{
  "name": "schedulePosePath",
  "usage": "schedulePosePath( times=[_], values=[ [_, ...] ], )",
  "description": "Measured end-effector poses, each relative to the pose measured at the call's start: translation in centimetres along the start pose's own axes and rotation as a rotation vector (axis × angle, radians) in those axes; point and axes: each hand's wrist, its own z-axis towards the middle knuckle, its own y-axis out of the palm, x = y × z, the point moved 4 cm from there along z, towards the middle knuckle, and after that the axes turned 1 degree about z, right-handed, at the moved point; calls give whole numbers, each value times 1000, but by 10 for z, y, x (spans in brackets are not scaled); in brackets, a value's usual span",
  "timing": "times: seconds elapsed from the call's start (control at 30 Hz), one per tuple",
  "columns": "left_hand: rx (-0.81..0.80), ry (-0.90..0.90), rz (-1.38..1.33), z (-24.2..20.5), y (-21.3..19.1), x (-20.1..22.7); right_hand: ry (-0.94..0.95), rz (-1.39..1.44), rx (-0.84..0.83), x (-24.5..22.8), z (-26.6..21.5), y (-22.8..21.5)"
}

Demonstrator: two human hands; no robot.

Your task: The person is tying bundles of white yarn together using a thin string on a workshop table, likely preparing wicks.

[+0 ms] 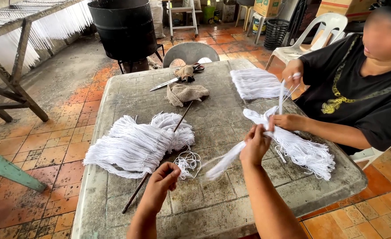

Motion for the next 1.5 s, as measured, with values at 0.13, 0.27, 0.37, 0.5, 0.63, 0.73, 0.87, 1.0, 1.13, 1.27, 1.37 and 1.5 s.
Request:
schedulePosePath(
  times=[0.13,0.27,0.37,0.5,0.63,0.73,0.87,1.0,1.13,1.27,1.37,1.5],
  values=[
    [504,16,332,-5,-14,15,-358,-378,-403,1,-32,27],
    [688,263,395,-15,-17,37,-207,-1225,-915,71,-87,41],
    [718,266,430,-19,-17,40,-93,-1690,-1181,106,-115,33],
    [735,263,419,-20,-18,43,-128,-1384,-953,93,-99,34],
    [658,276,305,-18,-18,38,-171,-792,-962,51,-98,53],
    [578,318,327,-12,-17,37,-150,-638,-957,40,-100,61],
    [467,392,358,-11,-7,33,-150,-587,-986,42,-102,58],
    [438,444,462,-10,-2,27,-205,-614,-1004,37,-104,62],
    [412,586,606,-14,12,37,-304,-724,-1008,35,-108,66],
    [462,665,858,-17,22,35,-326,-756,-1023,35,-113,66],
    [504,680,896,-10,12,14,-367,-770,-1063,41,-119,67],
    [474,688,741,-17,1,25,-362,-807,-1031,40,-113,65]
  ],
)
